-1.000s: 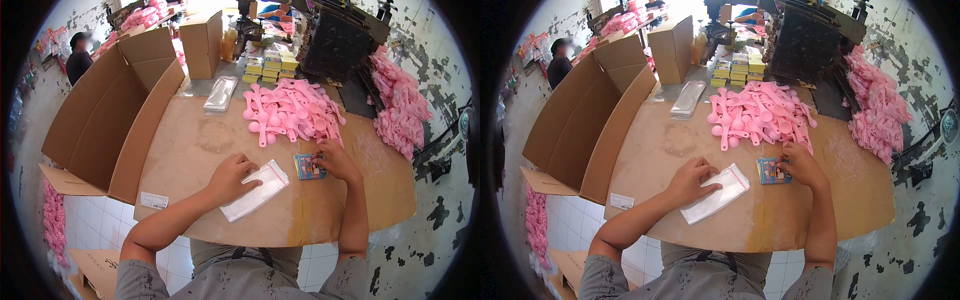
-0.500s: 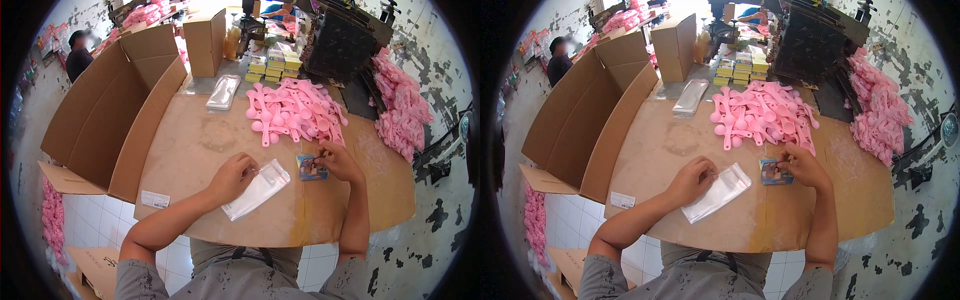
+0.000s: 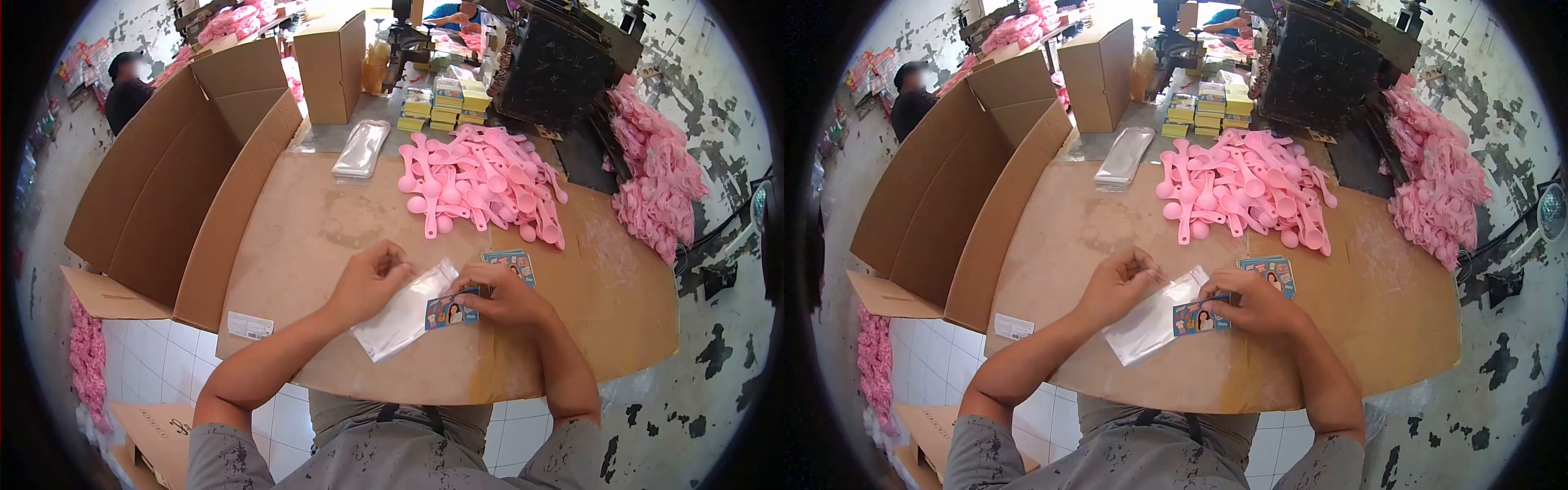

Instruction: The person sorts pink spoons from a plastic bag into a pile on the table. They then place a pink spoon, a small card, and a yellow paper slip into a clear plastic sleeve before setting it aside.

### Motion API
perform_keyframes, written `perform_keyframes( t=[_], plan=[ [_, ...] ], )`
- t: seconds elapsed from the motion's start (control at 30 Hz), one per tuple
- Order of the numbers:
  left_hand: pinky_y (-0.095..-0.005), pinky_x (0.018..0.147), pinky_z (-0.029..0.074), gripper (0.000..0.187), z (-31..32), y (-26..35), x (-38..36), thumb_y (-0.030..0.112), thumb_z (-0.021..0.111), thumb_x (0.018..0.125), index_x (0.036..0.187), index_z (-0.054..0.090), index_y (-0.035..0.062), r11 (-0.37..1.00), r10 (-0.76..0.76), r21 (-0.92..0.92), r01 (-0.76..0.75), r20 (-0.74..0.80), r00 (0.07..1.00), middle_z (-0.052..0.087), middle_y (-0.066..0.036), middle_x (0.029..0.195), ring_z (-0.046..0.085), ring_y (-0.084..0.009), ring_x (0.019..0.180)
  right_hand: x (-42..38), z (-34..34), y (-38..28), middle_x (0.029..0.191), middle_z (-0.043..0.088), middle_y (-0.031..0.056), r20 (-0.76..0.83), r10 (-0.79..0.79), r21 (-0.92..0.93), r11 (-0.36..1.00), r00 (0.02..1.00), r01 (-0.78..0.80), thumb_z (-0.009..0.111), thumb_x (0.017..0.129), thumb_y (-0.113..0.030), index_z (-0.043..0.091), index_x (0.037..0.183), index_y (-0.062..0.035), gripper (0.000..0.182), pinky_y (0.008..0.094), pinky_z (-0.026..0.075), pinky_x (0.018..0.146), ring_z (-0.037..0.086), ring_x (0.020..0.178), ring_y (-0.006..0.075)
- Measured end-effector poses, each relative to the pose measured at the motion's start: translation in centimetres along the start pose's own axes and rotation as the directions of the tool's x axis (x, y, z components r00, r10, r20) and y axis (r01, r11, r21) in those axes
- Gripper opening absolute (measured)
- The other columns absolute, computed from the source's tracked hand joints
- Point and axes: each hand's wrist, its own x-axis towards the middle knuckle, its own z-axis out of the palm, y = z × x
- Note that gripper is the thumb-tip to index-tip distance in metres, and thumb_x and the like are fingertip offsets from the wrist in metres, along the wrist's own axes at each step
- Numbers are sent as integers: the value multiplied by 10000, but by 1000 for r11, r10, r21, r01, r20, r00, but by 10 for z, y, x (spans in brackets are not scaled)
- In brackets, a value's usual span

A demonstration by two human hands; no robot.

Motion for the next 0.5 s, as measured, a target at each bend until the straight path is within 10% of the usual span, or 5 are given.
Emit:
perform_keyframes(
  t=[0.17, 0.37, 0.5],
  plan=[
    [-316, 805, 594, 188, -11, 16, 2, 19, 620, 1016, 1199, 576, 8, 896, -119, -419, 150, 98, 988, 765, -149, 988, 746, -176, 867, -2, -10, 9, 989, 716, 52, -151, 49, 110, 993, 987, -33, 744, 927, -77, 742, 1076, -17, 161, 296, 532, 799, 649, 907, 128],
    [-287, 831, 581, 417, -1, 18, -3, 59, 721, 992, 1369, 553, -6, 962, -64, -255, 100, 146, 987, 786, -143, 1031, 751, -146, 923, 2, -2, 4, 1090, 704, 59, -341, 267, 484, 872, 902, -75, 703, 976, -43, 682, 1197, -3, 226, 279, 541, 878, 661, 1003, 107],
    [-269, 854, 563, 481, 1, 14, -5, 55, 749, 973, 1406, 549, -16, 967, -127, -201, 157, 158, 979, 795, -133, 1036, 738, -116, 934, 4, -2, 6, 1119, 694, 67, -485, 142, 417, 905, 863, 86, 699, 986, -33, 654, 1237, -5, 256, 281, 540, 892, 667, 1027, 116]
  ],
)
